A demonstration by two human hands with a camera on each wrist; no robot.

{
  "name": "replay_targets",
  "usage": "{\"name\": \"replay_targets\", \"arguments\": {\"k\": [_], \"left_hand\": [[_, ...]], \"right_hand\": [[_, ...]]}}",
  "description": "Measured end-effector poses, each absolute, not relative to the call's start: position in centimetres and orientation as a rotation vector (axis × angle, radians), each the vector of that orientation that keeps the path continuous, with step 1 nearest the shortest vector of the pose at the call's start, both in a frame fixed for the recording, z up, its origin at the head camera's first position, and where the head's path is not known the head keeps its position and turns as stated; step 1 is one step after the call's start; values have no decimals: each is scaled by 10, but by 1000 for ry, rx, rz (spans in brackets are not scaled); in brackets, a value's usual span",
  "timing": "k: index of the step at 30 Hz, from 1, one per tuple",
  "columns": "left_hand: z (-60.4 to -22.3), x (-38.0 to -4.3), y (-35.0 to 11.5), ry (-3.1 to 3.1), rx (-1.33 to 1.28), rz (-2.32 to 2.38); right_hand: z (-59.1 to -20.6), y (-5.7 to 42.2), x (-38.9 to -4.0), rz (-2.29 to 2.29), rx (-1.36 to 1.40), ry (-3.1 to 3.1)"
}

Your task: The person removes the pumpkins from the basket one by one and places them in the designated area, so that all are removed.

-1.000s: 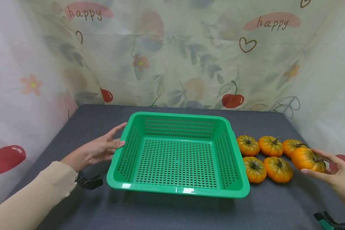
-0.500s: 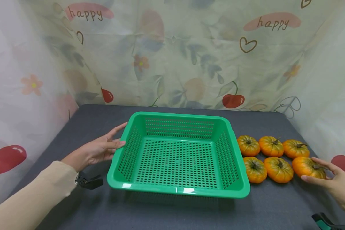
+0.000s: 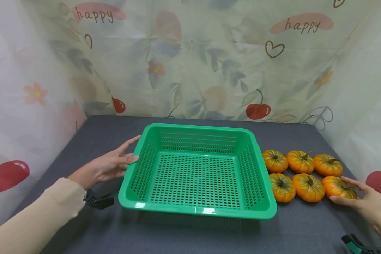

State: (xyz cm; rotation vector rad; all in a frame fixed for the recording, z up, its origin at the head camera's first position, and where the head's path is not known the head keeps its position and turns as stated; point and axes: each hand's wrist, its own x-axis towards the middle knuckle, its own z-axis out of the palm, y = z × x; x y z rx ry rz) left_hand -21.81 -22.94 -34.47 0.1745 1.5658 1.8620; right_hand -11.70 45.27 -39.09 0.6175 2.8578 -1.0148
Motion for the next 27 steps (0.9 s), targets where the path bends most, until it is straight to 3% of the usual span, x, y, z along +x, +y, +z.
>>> {"name": "replay_targets", "arguments": {"k": [27], "left_hand": [[-345,-218,-230,1560,191,1859]], "right_hand": [[-398,458,-121,-1007,505,2865]]}}
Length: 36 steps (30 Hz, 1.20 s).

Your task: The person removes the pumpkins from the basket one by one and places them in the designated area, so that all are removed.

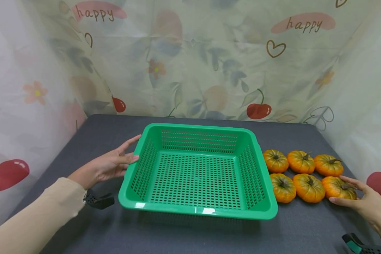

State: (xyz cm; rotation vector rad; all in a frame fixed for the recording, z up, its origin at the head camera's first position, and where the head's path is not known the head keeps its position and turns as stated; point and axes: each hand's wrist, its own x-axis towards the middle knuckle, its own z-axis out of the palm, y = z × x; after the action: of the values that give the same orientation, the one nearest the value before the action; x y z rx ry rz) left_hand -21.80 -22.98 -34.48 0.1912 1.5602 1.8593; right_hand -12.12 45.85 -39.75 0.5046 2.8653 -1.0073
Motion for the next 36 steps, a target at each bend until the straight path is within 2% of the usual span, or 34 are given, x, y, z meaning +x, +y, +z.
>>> {"name": "replay_targets", "arguments": {"k": [36], "left_hand": [[-345,-218,-230,1570,199,1849]], "right_hand": [[-391,454,-121,-984,468,2816]]}}
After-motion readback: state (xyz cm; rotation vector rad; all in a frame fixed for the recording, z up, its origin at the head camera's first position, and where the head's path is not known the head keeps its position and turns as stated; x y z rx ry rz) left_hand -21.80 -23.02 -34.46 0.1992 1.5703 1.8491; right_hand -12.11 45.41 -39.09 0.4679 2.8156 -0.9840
